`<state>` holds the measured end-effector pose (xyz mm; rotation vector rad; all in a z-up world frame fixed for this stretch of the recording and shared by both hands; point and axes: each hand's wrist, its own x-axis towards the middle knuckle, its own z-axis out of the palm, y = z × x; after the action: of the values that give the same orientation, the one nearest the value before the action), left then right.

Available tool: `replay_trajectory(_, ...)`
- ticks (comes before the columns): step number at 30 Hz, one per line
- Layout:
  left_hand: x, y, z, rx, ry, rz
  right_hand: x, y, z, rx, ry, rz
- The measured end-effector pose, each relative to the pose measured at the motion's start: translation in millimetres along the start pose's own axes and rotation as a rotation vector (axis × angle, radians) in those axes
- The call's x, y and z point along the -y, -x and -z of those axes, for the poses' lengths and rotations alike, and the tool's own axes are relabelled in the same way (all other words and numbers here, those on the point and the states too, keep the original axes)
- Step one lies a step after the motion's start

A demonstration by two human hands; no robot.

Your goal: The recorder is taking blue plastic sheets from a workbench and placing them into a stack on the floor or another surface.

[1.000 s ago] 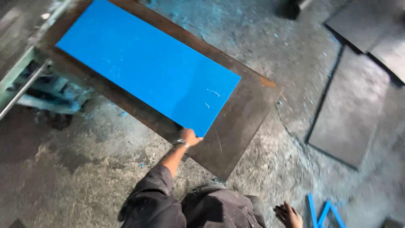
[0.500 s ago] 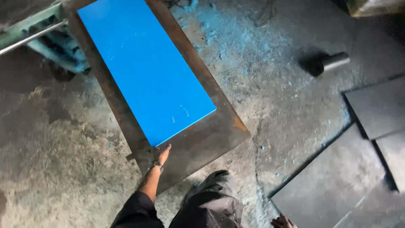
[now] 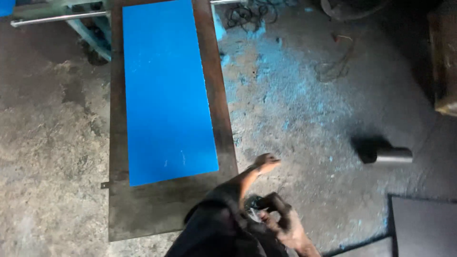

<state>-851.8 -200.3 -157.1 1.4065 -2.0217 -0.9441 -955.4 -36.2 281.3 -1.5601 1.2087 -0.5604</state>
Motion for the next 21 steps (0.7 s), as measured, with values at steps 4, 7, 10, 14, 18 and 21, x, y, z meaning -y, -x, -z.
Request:
replay_trajectory(4,-45,-146,11,0.152,-0.263,-0.093,48,-64,45,0.112,-0.008,0.215)
replay_trajectory(7,-49,-205,74,0.087,-0.154,0.131,32,-106,84,0.001,0.157,0.290)
replay_trajectory(10,-41,-269,128,-0.102,0.112,0.392,-1,-160,130,0.077,0.276,0.431)
replay_trajectory(14,-4,-320,192,-0.368,0.483,0.719,-59,-246,180,0.330,0.406,0.703)
replay_trajectory(18,88,-375,255,-0.691,0.876,0.980,-58,-302,231,0.520,0.458,0.632)
replay_trajectory(21,171,-387,301,-0.860,1.081,1.113,-198,-361,266,0.862,-0.156,0.146)
